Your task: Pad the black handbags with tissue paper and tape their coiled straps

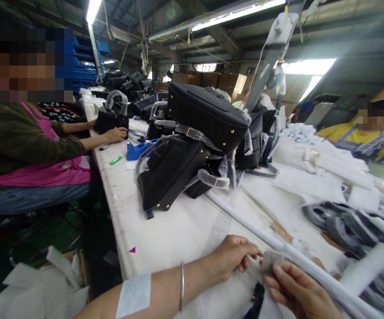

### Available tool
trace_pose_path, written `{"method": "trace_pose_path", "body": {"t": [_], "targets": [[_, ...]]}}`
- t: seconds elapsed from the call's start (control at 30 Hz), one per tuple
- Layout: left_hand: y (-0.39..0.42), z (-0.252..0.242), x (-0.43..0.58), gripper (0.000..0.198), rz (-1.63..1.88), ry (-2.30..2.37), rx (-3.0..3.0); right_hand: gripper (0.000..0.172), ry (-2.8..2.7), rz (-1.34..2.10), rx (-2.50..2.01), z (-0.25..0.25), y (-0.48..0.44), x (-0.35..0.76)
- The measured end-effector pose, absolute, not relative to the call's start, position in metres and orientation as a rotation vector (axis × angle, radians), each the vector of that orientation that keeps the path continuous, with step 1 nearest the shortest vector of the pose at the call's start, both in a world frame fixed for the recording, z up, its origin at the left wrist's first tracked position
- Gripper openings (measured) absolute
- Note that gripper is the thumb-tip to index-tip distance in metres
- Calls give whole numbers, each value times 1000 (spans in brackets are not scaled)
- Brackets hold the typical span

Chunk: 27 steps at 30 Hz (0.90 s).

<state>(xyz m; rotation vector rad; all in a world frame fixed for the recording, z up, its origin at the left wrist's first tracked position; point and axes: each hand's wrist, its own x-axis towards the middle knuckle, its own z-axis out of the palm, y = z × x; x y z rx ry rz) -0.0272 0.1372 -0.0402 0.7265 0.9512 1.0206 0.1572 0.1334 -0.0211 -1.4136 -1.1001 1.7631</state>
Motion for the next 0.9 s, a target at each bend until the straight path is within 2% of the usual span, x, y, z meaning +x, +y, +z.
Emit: {"method": "trace_pose_path", "body": {"t": [0.2, 0.37, 0.5, 0.6, 0.73, 0.9], "targets": [[138, -41, -29, 31, 991, 970, 739, 54, -1485, 1613, -1485, -12, 138, 144], [138, -38, -33, 37, 990, 964, 852, 44, -1583, 1649, -1614, 3, 149, 129], [131, -31, -32, 24, 1040, 1001, 1009, 41, -1507, 1602, -1704, 2, 152, 126], [121, -26, -30, 14, 1122, 1055, 1385, 41, -1483, 1616, -1642, 0, 148, 128], [110, -25, -32, 33, 1090, 1065, 1849, 37, -1419, 1605, -1569, -3, 143, 134], [115, -28, -33, 51, 969, 1192, 1535, 39, -1366, 1530, -1567, -11, 139, 134]]}}
